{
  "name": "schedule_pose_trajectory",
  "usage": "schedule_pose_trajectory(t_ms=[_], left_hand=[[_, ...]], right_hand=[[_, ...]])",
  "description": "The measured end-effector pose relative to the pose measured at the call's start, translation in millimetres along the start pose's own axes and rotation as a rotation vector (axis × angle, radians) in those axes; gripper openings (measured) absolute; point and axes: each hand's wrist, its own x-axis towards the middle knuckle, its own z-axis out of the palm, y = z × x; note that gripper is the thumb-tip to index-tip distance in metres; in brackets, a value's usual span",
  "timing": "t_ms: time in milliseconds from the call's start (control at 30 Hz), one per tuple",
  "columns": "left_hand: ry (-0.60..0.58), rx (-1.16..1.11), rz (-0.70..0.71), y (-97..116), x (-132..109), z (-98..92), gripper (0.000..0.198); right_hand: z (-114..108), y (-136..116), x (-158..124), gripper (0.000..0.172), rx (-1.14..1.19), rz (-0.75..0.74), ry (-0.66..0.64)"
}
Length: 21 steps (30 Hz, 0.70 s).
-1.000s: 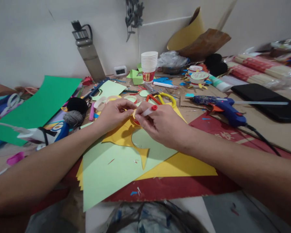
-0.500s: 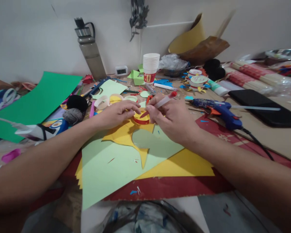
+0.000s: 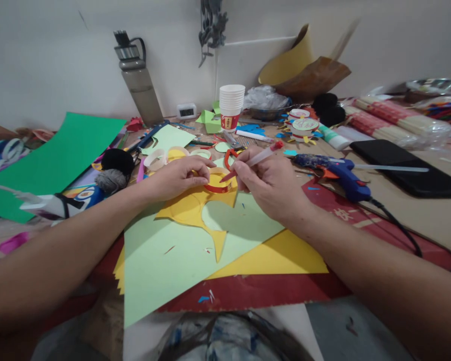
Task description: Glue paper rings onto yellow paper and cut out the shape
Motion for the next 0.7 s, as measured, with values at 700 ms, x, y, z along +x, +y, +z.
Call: schedule_pose_trajectory(t_ms=[700], left_hand=[[-0.008,0.04,-0.037,2,-3,-2.7,0.012]], right_hand=[[10,18,3,0.022,0.454,0.252,0.017]])
